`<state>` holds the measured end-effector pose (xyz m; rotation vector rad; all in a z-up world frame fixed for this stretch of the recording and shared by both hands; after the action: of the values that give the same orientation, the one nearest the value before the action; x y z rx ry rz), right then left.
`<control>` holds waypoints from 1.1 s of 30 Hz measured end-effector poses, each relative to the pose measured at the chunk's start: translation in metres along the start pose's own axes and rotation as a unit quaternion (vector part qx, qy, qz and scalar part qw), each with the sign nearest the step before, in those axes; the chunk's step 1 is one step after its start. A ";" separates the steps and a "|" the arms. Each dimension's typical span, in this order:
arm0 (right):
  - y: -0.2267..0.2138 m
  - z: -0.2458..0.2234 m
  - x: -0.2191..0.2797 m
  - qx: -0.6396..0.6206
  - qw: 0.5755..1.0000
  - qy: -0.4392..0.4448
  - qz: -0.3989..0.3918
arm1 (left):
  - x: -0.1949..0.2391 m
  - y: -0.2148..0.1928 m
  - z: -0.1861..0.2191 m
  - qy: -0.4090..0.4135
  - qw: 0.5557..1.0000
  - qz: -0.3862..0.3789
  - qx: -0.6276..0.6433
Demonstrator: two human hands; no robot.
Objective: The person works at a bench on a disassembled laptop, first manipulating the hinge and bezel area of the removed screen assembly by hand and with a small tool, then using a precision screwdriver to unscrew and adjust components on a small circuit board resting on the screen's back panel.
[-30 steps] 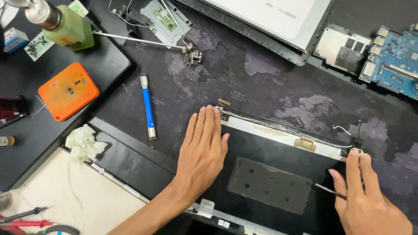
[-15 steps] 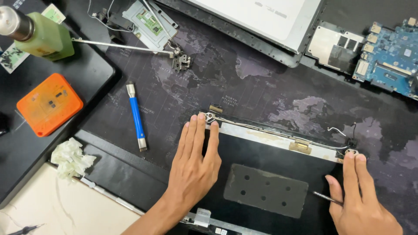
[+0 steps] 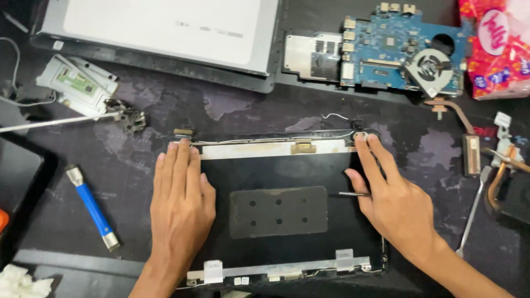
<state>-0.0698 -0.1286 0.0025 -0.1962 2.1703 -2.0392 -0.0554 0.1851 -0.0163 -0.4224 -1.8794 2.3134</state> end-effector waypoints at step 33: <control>-0.015 0.055 0.014 -0.254 0.966 -0.008 -0.043 | 0.014 0.024 -0.005 -0.035 0.984 -0.016 -0.175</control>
<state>-0.0729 -0.1865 0.0141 -0.3689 2.6715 -1.4658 -0.0656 0.1889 -0.0427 -0.3464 -2.3178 2.0005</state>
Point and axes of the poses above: each hand's wrist, its own x-axis away from the middle knuckle, its own y-axis out of the palm, z = x × y, the point moved 1 cm from there along -x, towards the middle knuckle, and after that the axes turned 11 degrees about -z, right-handed, at the moved point
